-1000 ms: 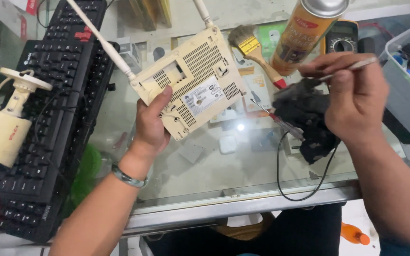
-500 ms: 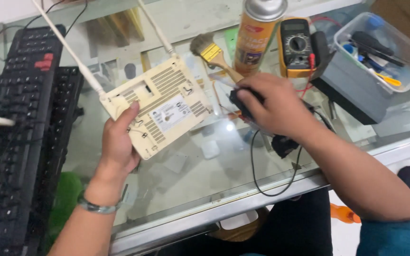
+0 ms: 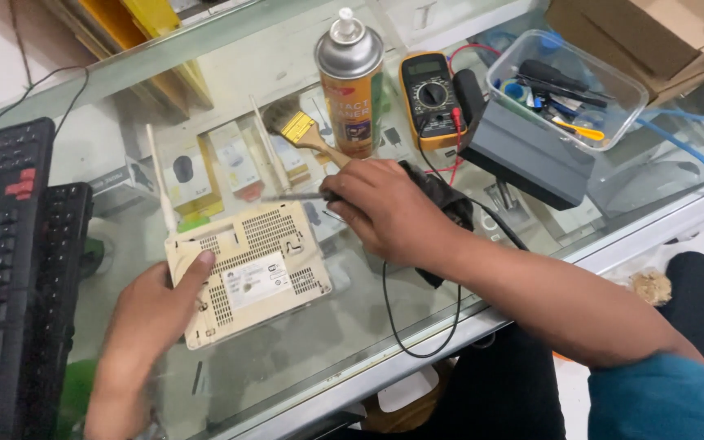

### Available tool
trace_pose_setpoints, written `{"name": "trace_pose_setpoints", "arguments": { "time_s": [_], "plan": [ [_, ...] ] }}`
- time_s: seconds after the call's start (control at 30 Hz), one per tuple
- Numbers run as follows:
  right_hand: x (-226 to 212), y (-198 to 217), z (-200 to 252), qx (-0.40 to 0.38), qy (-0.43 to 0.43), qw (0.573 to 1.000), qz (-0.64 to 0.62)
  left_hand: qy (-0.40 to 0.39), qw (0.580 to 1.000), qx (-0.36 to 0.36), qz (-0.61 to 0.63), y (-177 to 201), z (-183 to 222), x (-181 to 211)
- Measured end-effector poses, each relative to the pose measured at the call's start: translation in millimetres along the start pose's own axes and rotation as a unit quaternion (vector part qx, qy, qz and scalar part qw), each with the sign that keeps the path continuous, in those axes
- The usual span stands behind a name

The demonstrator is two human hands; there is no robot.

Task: Unscrewing and prying open the casing of a wireless router for repair or inspection.

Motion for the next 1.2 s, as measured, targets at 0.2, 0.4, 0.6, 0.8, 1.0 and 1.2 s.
{"name": "trace_pose_setpoints", "arguments": {
  "time_s": [0.2, 0.4, 0.6, 0.8, 1.0, 1.2],
  "plan": [
    [-21, -7, 7, -0.05, 0.029, 0.996, 0.069, -0.075, 0.963, 0.186, -0.178, -15, -19, -30],
    [-40, -28, 8, -0.071, 0.095, 0.993, -0.015, -0.63, 0.727, 0.263, -0.07, -48, -4, -34],
    [5, -8, 0, -0.02, -0.068, 0.983, 0.168, -0.293, 0.925, 0.197, -0.142, -35, -12, -25],
    [44, -13, 18, -0.092, -0.142, 0.95, 0.264, -0.214, 0.94, 0.195, -0.178, -30, -50, -44],
    [20, 103, 43, 0.058, -0.2, 0.947, 0.243, -0.187, 0.971, 0.133, -0.063, -20, -36, -27],
    [220, 145, 85, -0.134, -0.376, 0.799, 0.45, -0.237, 0.965, 0.099, 0.054, -19, -63, -44]
  ]
}}
Point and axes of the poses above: each hand's wrist, its own z-axis away from the middle knuckle, its own y-axis out of the back of the hand, x = y × z, the point moved 2 cm from there along -z, towards the middle knuckle, and after that the axes turned 9 degrees about -x, right-handed, at the moved point
